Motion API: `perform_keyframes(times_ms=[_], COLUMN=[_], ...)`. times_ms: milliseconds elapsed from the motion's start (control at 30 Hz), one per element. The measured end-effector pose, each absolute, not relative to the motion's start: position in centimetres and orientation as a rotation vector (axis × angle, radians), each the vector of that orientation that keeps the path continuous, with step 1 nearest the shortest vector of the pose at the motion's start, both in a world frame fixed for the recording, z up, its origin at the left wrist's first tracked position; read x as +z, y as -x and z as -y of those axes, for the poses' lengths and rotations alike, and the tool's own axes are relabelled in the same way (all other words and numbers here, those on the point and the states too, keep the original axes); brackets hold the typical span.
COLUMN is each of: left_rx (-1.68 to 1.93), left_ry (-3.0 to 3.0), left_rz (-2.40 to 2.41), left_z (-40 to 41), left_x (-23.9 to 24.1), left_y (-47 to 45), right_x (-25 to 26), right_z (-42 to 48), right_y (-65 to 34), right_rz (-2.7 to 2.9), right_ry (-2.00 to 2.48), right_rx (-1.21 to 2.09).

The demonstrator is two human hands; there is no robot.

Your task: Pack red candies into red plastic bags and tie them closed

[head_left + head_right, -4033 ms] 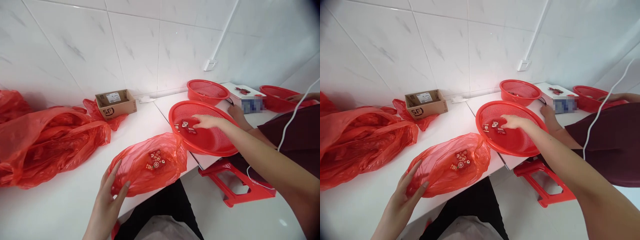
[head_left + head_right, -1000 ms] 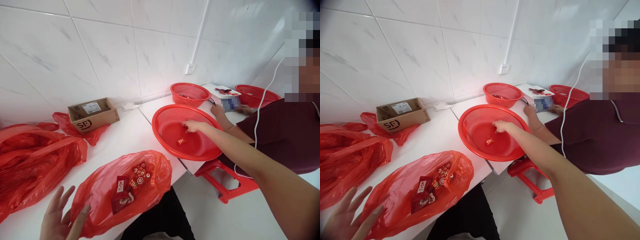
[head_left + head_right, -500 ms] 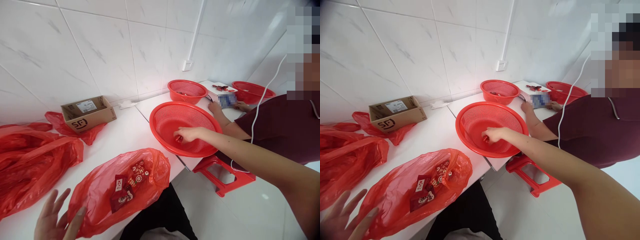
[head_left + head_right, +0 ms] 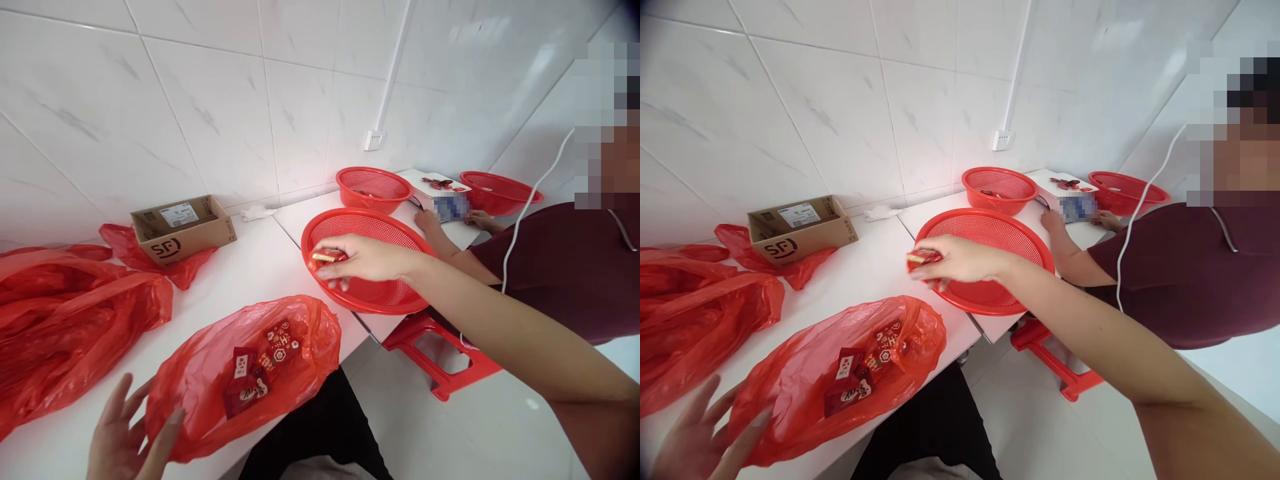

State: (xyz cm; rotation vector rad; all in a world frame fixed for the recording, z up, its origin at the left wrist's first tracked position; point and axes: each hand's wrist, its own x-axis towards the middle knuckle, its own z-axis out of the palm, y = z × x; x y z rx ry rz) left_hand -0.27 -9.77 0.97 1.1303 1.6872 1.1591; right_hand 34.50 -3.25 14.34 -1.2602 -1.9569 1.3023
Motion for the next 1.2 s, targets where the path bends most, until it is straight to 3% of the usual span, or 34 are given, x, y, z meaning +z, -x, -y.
perform_keyframes(times_ms=[100,267,333,867,1067,1200], left_rx=[1.071,1.014,1.011,1.0,1.005,1.024], left_ry=[-1.143,-1.216,-1.215,-1.241,-1.216,-1.192], left_rz=[-1.694,-1.666,-1.64,-1.585,-1.58,-1.574], left_z=[10.3,11.2,11.3,11.7,11.6,11.5], left_x=[1.4,1.5,1.2,1.7,1.5,1.4], left_y=[-0.3,-0.3,0.0,0.6,0.5,0.4], right_x=[13.4,8.0,6.7,5.9,5.2,5.3], right_z=[5.3,5.3,4.7,4.7,4.9,5.6], right_y=[-28.4,-23.8,-24.2,-25.4,-25.1,-25.3], right_rz=[2.088,2.479,2.52,2.11,1.854,1.946], right_ry=[1.131,1.296,1.358,1.342,1.201,1.339], right_rx=[1.316,0.741,0.653,0.954,1.43,1.259])
